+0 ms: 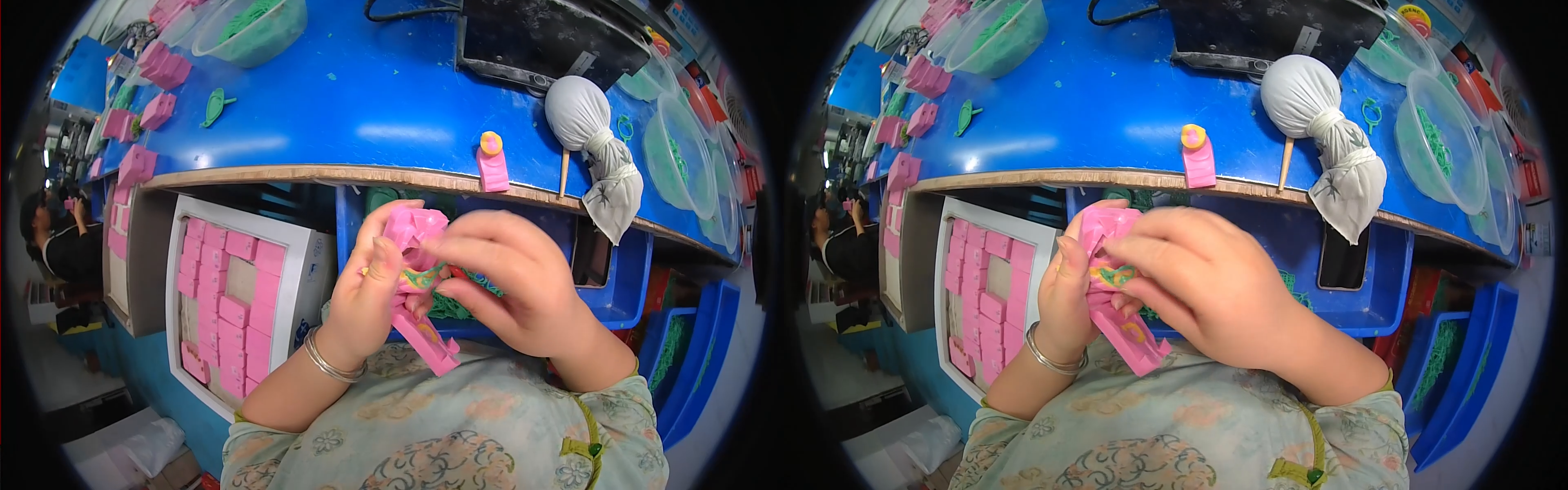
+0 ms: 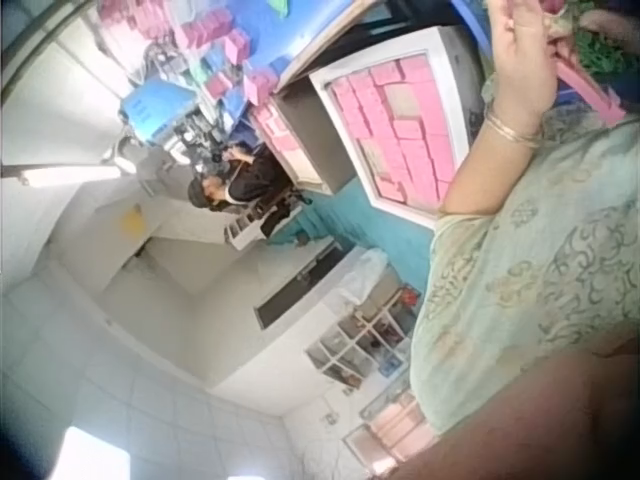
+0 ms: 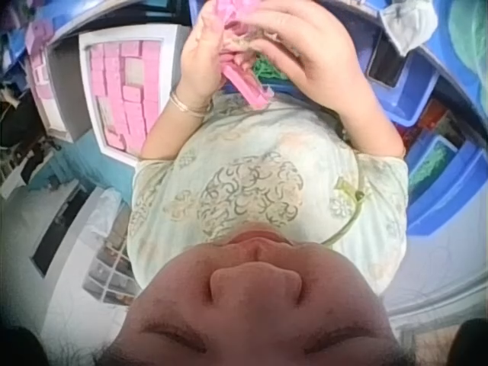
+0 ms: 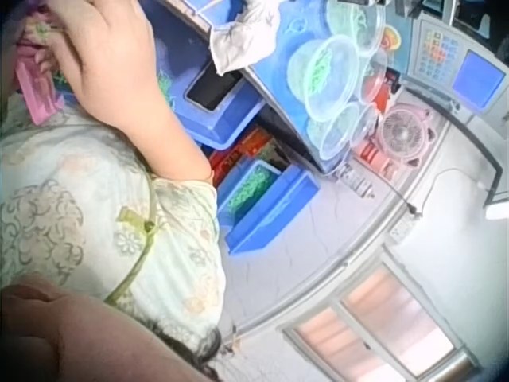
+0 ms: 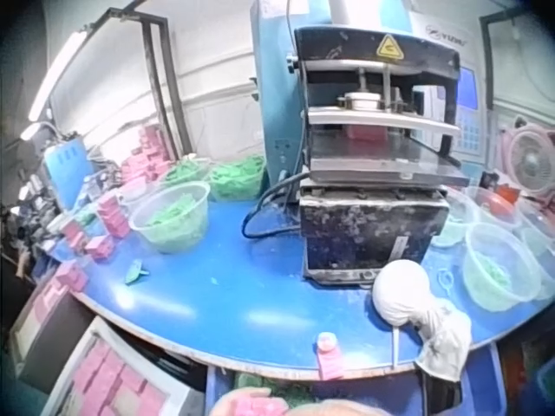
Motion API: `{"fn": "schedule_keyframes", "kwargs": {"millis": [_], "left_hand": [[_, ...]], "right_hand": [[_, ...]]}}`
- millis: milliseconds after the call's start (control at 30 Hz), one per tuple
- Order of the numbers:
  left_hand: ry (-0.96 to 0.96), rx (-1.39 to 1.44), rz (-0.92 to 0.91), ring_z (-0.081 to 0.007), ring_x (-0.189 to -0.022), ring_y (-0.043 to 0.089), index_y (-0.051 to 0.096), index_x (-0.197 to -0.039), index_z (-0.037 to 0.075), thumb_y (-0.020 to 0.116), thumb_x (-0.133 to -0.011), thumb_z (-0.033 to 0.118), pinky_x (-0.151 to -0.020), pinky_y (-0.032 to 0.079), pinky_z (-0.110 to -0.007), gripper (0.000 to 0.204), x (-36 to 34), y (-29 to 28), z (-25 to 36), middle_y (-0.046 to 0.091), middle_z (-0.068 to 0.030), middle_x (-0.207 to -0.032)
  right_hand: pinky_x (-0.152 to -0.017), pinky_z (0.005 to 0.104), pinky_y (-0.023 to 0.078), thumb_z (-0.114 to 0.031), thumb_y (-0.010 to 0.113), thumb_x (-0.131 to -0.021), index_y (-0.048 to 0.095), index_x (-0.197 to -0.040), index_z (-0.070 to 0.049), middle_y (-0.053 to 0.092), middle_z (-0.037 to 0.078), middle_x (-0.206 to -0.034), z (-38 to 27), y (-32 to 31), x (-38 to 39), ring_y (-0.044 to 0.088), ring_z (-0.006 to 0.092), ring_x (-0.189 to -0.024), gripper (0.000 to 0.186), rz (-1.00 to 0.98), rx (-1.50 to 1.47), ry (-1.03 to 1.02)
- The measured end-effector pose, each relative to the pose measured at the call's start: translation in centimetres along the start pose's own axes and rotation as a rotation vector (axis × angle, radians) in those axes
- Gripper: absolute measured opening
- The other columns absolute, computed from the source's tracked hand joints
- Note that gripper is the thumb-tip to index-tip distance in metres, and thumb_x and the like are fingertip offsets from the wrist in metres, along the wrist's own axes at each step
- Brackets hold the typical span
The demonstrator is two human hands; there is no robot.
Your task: Cleaning excess wax from small jewelry components and placing them into rubber molds for casting preparation.
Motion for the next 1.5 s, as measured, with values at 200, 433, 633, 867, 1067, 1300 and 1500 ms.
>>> {"fn": "schedule_keyframes", "kwargs": {"millis": [200,433,633,867,1067,1300,1500], "left_hand": [[-0.035,-0.112,-0.020,-0.0068,-0.060,0.046,0.029,-0.133,0.007,0.039,-0.097,0.040,-0.053,0.040,-0.021,0.050,0.1,0.4,0.0,0.052,-0.0039,-0.085],[0.019,-0.110,-0.027,-0.0059,-0.061,0.045,0.028,-0.133,0.008,0.040,-0.097,0.037,-0.054,0.040,-0.020,0.048,0.2,0.7,0.3,0.053,-0.0033,-0.086],[0.009,-0.208,0.008,-0.0070,-0.062,0.048,0.027,-0.134,0.003,0.038,-0.093,0.049,-0.052,0.041,-0.020,0.062,0.3,0.9,0.6,0.054,-0.0060,-0.089],[-0.007,-0.251,0.020,-0.0085,-0.063,0.051,0.029,-0.132,0.001,0.038,-0.088,0.061,-0.051,0.042,-0.020,0.075,0.4,0.9,0.8,0.056,-0.0091,-0.091],[0.112,-0.316,-0.014,-0.0091,-0.079,0.052,0.023,-0.136,0.003,0.044,-0.094,0.043,-0.069,0.045,-0.022,0.062,0.7,0.4,1.0,0.054,-0.0087,-0.098],[0.292,-0.499,0.117,-0.0129,-0.078,0.056,0.026,-0.134,0.002,0.046,-0.083,0.063,-0.068,0.046,-0.025,0.082,0.7,2.1,2.3,0.057,-0.0105,-0.098],[0.624,-0.402,0.167,-0.0150,-0.094,0.050,0.029,-0.128,0.000,0.067,-0.083,0.030,-0.081,0.045,-0.029,0.066,-1.4,0.6,4.5,0.048,-0.0133,-0.113]], "right_hand": [[-0.063,0.0362,0.048,-0.005,0.065,-0.066,0.060,-0.089,-0.004,0.059,0.010,-0.085,0.2,1.0,0.6,0.059,0.0278,-0.072,0.024,-0.159,0.012,-0.033],[-0.061,0.0358,0.049,-0.001,0.065,-0.068,0.060,-0.089,-0.003,0.060,0.010,-0.081,0.3,1.3,1.2,0.060,0.0281,-0.072,0.022,-0.066,-0.056,-0.013],[-0.061,0.0344,0.050,0.001,0.064,-0.076,0.060,-0.092,-0.001,0.061,0.011,-0.079,-0.2,1.3,1.6,0.062,0.0271,-0.071,0.016,-0.022,-0.059,0.044],[-0.059,0.0323,0.050,0.000,0.065,-0.076,0.059,-0.094,0.001,0.061,0.012,-0.080,-0.5,1.3,2.0,0.062,0.0260,-0.069,0.019,0.021,-0.165,0.155],[-0.053,0.0311,0.048,-0.006,0.068,-0.071,0.059,-0.094,0.002,0.058,0.011,-0.078,-0.6,0.2,1.4,0.059,0.0249,-0.062,0.025,-0.051,0.115,0.020],[-0.050,0.0299,0.047,-0.005,0.067,-0.067,0.062,-0.090,0.002,0.059,0.011,-0.074,-2.6,-0.5,1.7,0.059,0.0253,-0.062,0.024,0.054,0.255,-0.168],[-0.064,0.0300,0.050,-0.004,0.057,-0.084,0.056,-0.105,0.004,0.062,0.015,-0.087,-2.0,-1.6,1.6,0.062,0.0186,-0.072,0.022,0.163,-0.595,0.329]]}}
Point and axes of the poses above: each hand's wrist, its own x-axis away from the middle knuckle, its own y-axis out of the palm, z = x × y, the point moved 3 cm from there along -x, towards the middle knuckle
